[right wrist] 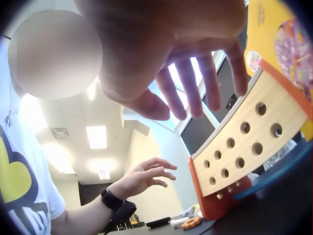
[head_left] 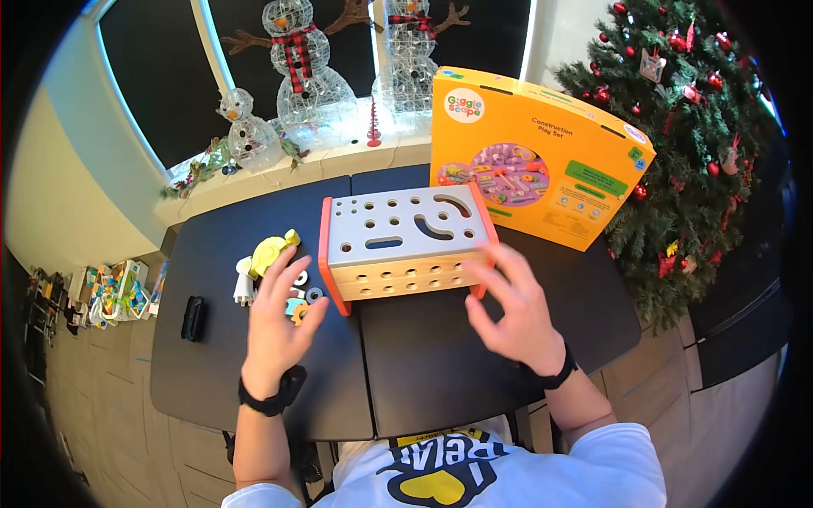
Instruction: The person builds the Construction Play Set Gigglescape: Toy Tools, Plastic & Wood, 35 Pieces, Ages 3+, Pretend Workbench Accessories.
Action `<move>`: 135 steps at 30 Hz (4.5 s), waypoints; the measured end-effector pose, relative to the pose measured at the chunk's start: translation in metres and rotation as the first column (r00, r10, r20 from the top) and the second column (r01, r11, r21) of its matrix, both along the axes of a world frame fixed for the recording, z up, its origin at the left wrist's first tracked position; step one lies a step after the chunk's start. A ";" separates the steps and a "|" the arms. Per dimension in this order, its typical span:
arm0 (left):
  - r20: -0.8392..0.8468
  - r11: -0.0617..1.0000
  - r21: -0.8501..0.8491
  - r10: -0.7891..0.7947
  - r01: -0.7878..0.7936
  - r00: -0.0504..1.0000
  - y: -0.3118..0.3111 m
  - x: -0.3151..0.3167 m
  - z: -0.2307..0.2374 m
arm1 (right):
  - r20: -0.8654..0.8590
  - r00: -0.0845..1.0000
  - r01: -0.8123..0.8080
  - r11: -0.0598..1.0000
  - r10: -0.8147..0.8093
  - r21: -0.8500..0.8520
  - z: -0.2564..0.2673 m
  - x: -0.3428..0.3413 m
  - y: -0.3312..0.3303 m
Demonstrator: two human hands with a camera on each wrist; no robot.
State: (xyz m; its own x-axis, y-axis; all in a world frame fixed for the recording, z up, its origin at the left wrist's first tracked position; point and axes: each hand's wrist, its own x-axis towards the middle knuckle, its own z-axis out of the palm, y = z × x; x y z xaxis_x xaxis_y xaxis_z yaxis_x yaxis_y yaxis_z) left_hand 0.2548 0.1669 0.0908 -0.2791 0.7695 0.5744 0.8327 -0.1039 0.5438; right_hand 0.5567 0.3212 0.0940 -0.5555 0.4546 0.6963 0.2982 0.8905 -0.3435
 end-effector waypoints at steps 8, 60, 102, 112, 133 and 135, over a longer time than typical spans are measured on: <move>0.136 0.993 -0.088 -0.066 0.078 0.988 0.024 0.013 -0.017 | 0.036 0.996 0.087 0.969 -0.080 -0.233 -0.016 -0.005 0.035; -0.336 0.866 -0.141 -0.498 0.480 0.799 0.111 0.047 0.095 | 0.060 0.994 -0.071 0.974 0.086 -0.215 -0.013 0.010 0.054; -0.416 0.763 -0.528 -0.615 0.373 0.670 0.172 0.090 0.118 | 0.034 0.998 -0.055 0.983 0.062 -0.174 -0.016 0.010 0.055; -0.369 0.626 -0.472 -0.780 0.621 0.506 0.184 0.080 0.104 | 0.033 0.998 -0.056 0.988 0.061 -0.145 -0.017 0.011 0.056; -0.394 0.768 -0.545 -0.589 0.336 0.706 0.171 0.099 0.116 | 0.073 0.997 -0.010 0.984 0.023 -0.176 -0.016 0.011 0.054; -0.434 0.757 -0.621 -0.549 0.203 0.714 0.168 0.104 0.117 | 0.061 0.998 -0.014 0.986 0.024 -0.165 -0.016 0.010 0.054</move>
State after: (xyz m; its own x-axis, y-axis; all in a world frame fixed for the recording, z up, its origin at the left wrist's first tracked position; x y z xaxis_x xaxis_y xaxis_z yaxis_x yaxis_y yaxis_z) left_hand 0.3585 0.3352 0.2080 0.3417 0.9396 0.0181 0.9379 -0.3422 0.0575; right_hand 0.5672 0.3747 0.0783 -0.6051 0.5487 0.5768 0.3070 0.8293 -0.4669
